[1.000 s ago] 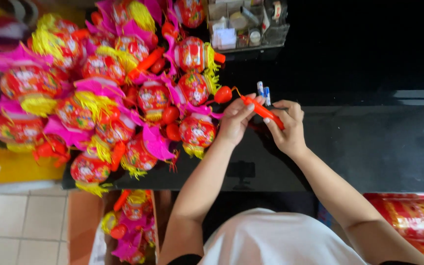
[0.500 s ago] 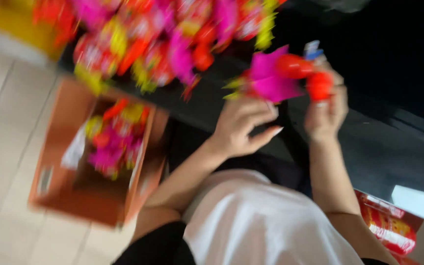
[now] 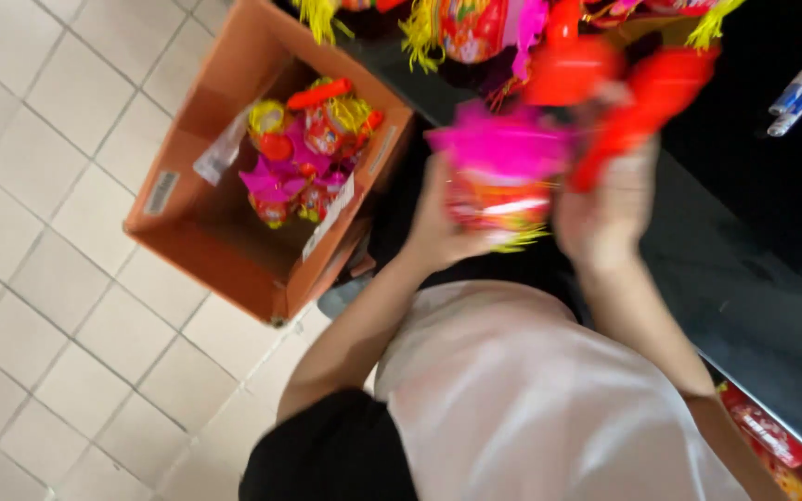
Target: Assembling small decorative lanterns by attaching plastic handles and electronic components.
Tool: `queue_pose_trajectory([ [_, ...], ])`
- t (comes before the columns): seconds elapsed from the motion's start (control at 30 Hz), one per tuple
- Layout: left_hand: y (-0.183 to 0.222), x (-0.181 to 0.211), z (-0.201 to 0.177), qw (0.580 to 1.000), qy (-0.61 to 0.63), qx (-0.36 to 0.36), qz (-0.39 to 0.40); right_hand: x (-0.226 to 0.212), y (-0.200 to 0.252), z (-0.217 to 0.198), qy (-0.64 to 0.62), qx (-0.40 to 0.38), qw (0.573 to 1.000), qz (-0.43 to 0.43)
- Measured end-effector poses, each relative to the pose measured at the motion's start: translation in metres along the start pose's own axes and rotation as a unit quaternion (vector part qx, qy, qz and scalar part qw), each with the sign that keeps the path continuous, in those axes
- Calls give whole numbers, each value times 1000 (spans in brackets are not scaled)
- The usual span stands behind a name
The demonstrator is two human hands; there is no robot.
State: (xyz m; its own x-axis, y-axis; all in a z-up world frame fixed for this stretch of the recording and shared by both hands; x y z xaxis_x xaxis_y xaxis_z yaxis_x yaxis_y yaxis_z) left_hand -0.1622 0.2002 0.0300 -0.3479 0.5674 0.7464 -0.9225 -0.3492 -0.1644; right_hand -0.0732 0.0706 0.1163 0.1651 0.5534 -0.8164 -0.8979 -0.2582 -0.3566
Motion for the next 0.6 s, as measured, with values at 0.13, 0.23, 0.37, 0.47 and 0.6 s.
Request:
queue_pose_trajectory([
  [0.13, 26, 24, -105, 988, -71, 140, 2, 92, 26, 17, 327, 9, 933, 151],
  [0.23, 53, 27, -200, 933, -102, 346, -1, 193, 51, 47, 99, -83, 944, 305],
  [0.37, 52, 71, -189, 858, -209, 444, -151, 221, 45, 105, 351, -213, 882, 232],
  [0.47, 60, 65, -196, 818, -213, 485, -223, 228, 45, 124, 359, -253, 871, 220],
  [0.6, 65, 34, -239, 818, -263, 449, -246, 249, 66, 117, 330, -369, 806, 324],
])
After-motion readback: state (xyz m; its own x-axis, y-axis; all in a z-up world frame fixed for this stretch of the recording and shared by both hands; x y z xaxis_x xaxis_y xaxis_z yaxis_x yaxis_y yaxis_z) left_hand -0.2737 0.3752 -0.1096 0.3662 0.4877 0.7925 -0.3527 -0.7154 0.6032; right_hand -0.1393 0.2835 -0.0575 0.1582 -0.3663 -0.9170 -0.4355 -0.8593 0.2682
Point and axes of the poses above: each hand's wrist, its own y-axis away from the middle knuckle, its own z-axis out of the palm, x = y × z, the point moved 10 cm from there along -y, towards the middle knuckle, and after that the axes turned 3 degrees about z, right-handed, at the moved point
